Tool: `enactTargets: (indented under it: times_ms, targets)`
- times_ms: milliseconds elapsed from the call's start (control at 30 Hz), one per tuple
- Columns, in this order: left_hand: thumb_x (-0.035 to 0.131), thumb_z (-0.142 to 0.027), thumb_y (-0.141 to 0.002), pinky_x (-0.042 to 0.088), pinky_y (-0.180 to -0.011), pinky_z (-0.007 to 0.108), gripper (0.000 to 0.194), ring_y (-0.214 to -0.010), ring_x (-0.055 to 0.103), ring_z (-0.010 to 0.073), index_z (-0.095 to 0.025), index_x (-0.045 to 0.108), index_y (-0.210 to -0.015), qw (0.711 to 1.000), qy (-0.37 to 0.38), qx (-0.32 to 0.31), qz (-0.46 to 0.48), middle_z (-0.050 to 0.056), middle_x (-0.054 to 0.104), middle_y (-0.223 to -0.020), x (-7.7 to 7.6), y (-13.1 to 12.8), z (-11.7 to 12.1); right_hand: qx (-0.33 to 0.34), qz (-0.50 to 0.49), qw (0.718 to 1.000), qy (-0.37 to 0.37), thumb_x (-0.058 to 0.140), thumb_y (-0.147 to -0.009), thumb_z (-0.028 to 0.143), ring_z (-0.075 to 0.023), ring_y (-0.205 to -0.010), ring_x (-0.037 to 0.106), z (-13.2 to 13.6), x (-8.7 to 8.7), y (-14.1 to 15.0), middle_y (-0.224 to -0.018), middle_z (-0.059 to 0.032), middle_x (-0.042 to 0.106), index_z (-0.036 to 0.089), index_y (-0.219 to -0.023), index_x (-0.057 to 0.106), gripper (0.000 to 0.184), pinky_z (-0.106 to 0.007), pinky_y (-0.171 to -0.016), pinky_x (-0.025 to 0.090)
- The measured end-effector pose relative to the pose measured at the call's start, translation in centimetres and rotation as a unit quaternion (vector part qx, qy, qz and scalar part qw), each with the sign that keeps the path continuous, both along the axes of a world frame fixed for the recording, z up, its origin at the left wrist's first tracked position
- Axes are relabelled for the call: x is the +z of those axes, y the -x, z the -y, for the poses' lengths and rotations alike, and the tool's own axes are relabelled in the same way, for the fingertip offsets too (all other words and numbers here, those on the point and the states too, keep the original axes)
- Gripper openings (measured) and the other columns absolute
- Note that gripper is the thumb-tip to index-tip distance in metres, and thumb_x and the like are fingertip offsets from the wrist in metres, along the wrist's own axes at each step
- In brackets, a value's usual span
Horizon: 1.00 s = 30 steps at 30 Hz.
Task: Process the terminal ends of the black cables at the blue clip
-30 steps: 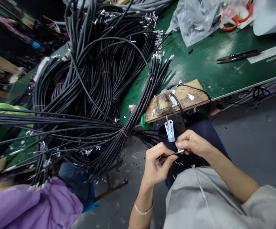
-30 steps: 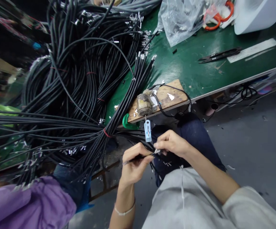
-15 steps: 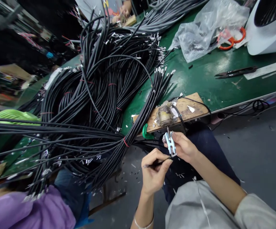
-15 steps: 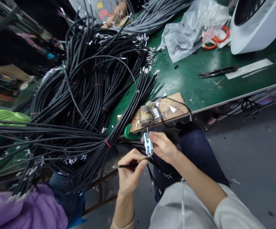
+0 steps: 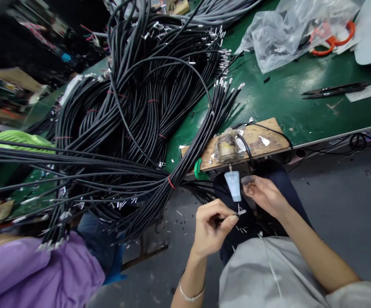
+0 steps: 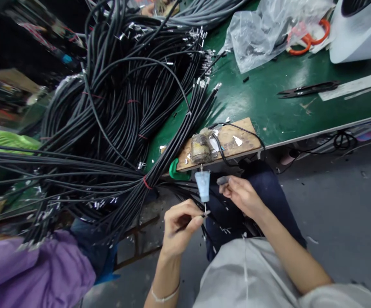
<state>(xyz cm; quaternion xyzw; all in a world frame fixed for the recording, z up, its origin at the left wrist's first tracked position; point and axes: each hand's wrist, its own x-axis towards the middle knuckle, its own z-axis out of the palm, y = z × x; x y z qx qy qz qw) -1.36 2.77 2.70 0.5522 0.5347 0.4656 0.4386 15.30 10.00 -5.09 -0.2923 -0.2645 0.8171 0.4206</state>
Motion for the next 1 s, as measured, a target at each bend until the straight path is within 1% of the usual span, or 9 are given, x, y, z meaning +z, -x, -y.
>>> enactTargets:
  times_ms: [100,200,267,333,433,533,733,900,1000]
  targets:
    - [0.068,-0.029,-0.079,0.043,-0.054,0.023,0.018,-0.061,0.056,0.0129,-0.012,0.07,-0.072,0.991,0.112,-0.033,0.063,0.007,0.062,-0.074,-1.3,-0.5,-0.1,-0.047,0.16,0.972,-0.163,0.07,-0.081,0.034,-0.0134,-0.065,0.05,1.1,1.6,-1.6,-0.07,-0.0018,0.06,0.018,-0.077,0.069,0.016,-0.028,-0.062,0.039]
    - [0.073,-0.03,-0.074,0.04,-0.05,0.021,0.019,-0.055,0.05,0.0097,-0.011,0.069,-0.073,0.976,0.212,-0.002,0.045,0.002,0.057,-0.066,-2.7,-1.1,0.0,-0.012,0.267,0.888,-0.374,0.077,-0.073,0.022,-0.0166,-0.073,0.051,2.4,3.9,-1.4,-0.072,-0.0029,0.062,0.017,-0.078,0.068,0.011,-0.031,-0.068,0.041]
    - [0.075,-0.025,-0.07,0.037,-0.05,0.019,0.016,-0.053,0.044,0.0076,-0.011,0.067,-0.072,0.975,0.222,0.012,0.023,-0.002,0.051,-0.059,-3.0,-1.4,0.1,-0.018,0.295,0.85,-0.437,0.075,-0.075,0.018,-0.0171,-0.074,0.051,3.1,5.0,-0.6,-0.073,-0.0036,0.061,0.016,-0.081,0.068,0.01,-0.032,-0.069,0.041]
    - [0.075,-0.022,-0.07,0.036,-0.052,0.019,0.014,-0.055,0.043,0.0073,-0.012,0.066,-0.072,0.978,0.204,0.015,0.028,-0.002,0.05,-0.062,-2.8,-1.5,0.4,-0.053,0.302,0.847,-0.434,0.069,-0.08,0.015,-0.0162,-0.071,0.051,3.5,5.4,0.1,-0.072,-0.0035,0.06,0.015,-0.08,0.066,0.003,-0.032,-0.069,0.042]
    - [0.07,-0.026,-0.077,0.036,-0.053,0.02,0.014,-0.06,0.046,0.0084,-0.013,0.066,-0.075,0.986,0.158,0.02,0.05,0.0,0.053,-0.07,-1.9,-1.3,0.7,-0.062,0.276,0.879,-0.385,0.063,-0.085,0.016,-0.0154,-0.072,0.053,3.7,5.1,0.5,-0.074,-0.0035,0.061,0.016,-0.08,0.065,0.005,-0.031,-0.068,0.044]
    - [0.066,-0.027,-0.082,0.034,-0.053,0.021,0.016,-0.06,0.046,0.0096,-0.013,0.068,-0.074,0.993,0.117,0.025,0.008,0.002,0.055,-0.07,-1.3,-1.1,1.1,-0.049,0.263,0.904,-0.335,0.058,-0.088,0.019,-0.0147,-0.07,0.053,3.7,4.4,0.3,-0.074,-0.003,0.059,0.017,-0.079,0.063,0.01,-0.029,-0.063,0.043]
    - [0.066,-0.025,-0.081,0.029,-0.05,0.022,0.022,-0.055,0.041,0.0089,-0.013,0.063,-0.063,0.991,0.092,0.024,-0.098,-0.001,0.049,-0.06,-0.9,-1.4,1.7,-0.047,0.37,0.867,-0.33,0.056,-0.089,0.024,-0.0112,-0.057,0.043,3.6,4.1,0.2,-0.061,0.0015,0.046,0.017,-0.062,0.051,0.029,-0.027,-0.054,0.033]
    - [0.063,-0.028,-0.084,0.029,-0.05,0.022,0.022,-0.054,0.041,0.0094,-0.014,0.065,-0.067,0.988,0.099,0.049,-0.107,-0.001,0.05,-0.061,-0.6,-1.5,1.8,0.009,0.344,0.878,-0.333,0.062,-0.086,0.026,-0.0131,-0.066,0.05,3.0,4.6,-0.7,-0.072,-0.0008,0.056,0.017,-0.082,0.063,0.01,-0.026,-0.062,0.04]
    - [0.063,-0.026,-0.084,0.029,-0.05,0.023,0.02,-0.054,0.041,0.0094,-0.014,0.064,-0.067,0.988,0.087,0.023,-0.126,-0.001,0.049,-0.061,-0.4,-1.5,1.7,0.024,0.357,0.859,-0.366,0.059,-0.087,0.022,-0.0131,-0.066,0.048,3.2,5.1,-0.9,-0.069,-0.0008,0.054,0.016,-0.073,0.061,0.015,-0.026,-0.062,0.038]
